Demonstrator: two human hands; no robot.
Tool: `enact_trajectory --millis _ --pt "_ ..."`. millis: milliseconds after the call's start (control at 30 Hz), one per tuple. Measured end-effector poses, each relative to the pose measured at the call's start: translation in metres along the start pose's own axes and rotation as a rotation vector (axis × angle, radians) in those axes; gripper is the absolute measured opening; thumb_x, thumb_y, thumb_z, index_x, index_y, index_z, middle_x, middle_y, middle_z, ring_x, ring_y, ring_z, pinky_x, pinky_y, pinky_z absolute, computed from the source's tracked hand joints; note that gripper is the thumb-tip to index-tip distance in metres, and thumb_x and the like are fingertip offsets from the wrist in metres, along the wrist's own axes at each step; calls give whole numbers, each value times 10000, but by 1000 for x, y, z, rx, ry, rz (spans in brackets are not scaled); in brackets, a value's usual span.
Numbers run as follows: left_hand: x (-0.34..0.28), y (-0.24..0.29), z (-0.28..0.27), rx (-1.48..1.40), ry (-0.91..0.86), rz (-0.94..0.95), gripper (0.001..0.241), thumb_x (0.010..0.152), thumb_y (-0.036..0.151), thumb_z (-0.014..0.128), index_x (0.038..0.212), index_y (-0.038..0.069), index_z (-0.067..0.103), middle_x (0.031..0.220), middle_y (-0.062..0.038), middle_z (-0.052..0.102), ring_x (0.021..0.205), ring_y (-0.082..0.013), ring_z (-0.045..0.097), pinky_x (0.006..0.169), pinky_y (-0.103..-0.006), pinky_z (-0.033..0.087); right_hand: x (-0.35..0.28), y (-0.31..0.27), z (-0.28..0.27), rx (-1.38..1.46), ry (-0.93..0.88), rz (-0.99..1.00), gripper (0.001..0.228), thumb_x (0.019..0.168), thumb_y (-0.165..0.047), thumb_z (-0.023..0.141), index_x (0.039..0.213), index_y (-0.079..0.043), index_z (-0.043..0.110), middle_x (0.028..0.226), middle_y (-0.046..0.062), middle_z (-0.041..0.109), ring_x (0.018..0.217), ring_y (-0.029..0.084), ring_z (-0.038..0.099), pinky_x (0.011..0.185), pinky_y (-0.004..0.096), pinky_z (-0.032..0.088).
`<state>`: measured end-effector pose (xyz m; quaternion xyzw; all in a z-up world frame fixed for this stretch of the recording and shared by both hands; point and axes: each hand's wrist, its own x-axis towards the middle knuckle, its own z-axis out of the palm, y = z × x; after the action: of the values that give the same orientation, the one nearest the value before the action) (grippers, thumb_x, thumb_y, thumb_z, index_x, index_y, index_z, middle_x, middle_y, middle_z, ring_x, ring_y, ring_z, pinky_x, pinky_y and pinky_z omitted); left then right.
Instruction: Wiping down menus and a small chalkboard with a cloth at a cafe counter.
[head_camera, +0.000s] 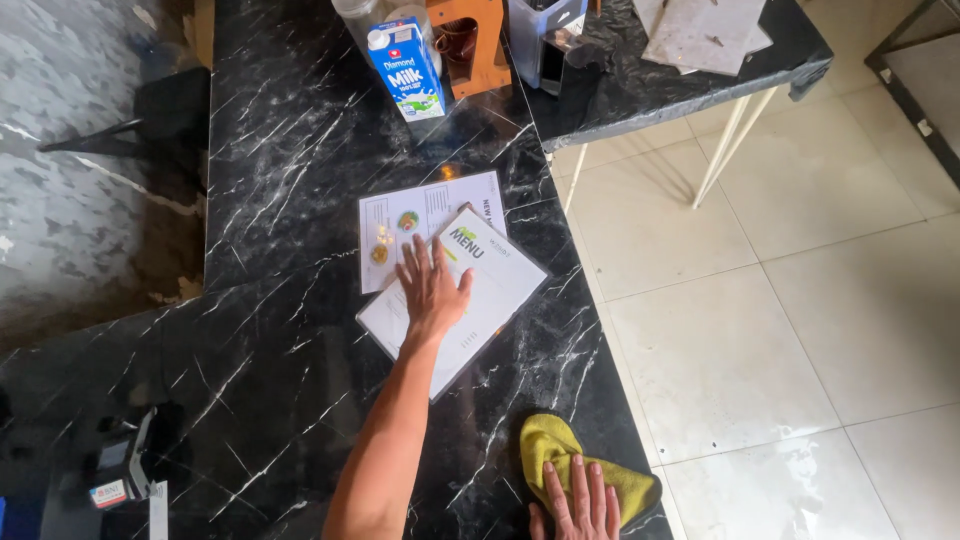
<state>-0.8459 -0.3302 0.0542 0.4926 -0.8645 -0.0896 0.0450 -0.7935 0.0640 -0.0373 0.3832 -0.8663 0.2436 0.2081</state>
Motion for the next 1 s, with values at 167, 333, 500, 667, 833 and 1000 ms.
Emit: enact_trajectory --millis 167,333,500,667,833,1000 --pt "-58 -14 18 -44 -117 -103 956 956 729 251 1649 135 -31 1701 -214 -108 1563 -405 -111 1231 -599 -70 3 0 -4 -3 -11 -4 622 855 -600 533 1430 -367 574 1515 45 582 1406 304 555 1105 487 455" --pt "-130 -30 13 -106 -35 -254 848 942 706 436 1588 167 326 1612 -292 295 1493 -477 255 1214 -571 170 9 -1 -17 10 -62 -19 669 851 -579 580 1475 -342 526 1559 68 538 1424 322 532 1118 472 432" --pt "-183 -67 8 -60 -1 -333 1044 780 704 671 1459 -46 411 1300 -278 543 1177 -428 552 1000 -540 451 6 4 -24 -8 -202 -42 723 858 -598 576 1525 -344 461 1623 64 448 1511 316 418 1201 492 369" --pt "-208 -66 -8 -247 -139 -482 1024 629 583 886 1350 17 428 1248 -238 583 1155 -399 583 993 -481 487 -2 8 -25 32 -252 -40 760 863 -571 557 1566 -340 384 1666 72 359 1529 329 349 1230 496 290" --pt "-240 -28 -82 -646 -274 -735 671 714 235 937 1145 25 467 1206 -198 732 1031 -333 763 876 -413 643 -10 16 -19 47 -365 -45 683 949 -558 436 1589 -345 335 1684 67 284 1559 313 234 1261 494 177" --pt "-289 -62 -75 -729 -363 -814 505 707 317 873 1078 -20 808 981 -140 822 881 -238 775 686 -333 567 -9 21 -23 206 -399 -1 578 971 -400 470 1543 -327 429 1657 43 345 1564 288 230 1266 488 155"
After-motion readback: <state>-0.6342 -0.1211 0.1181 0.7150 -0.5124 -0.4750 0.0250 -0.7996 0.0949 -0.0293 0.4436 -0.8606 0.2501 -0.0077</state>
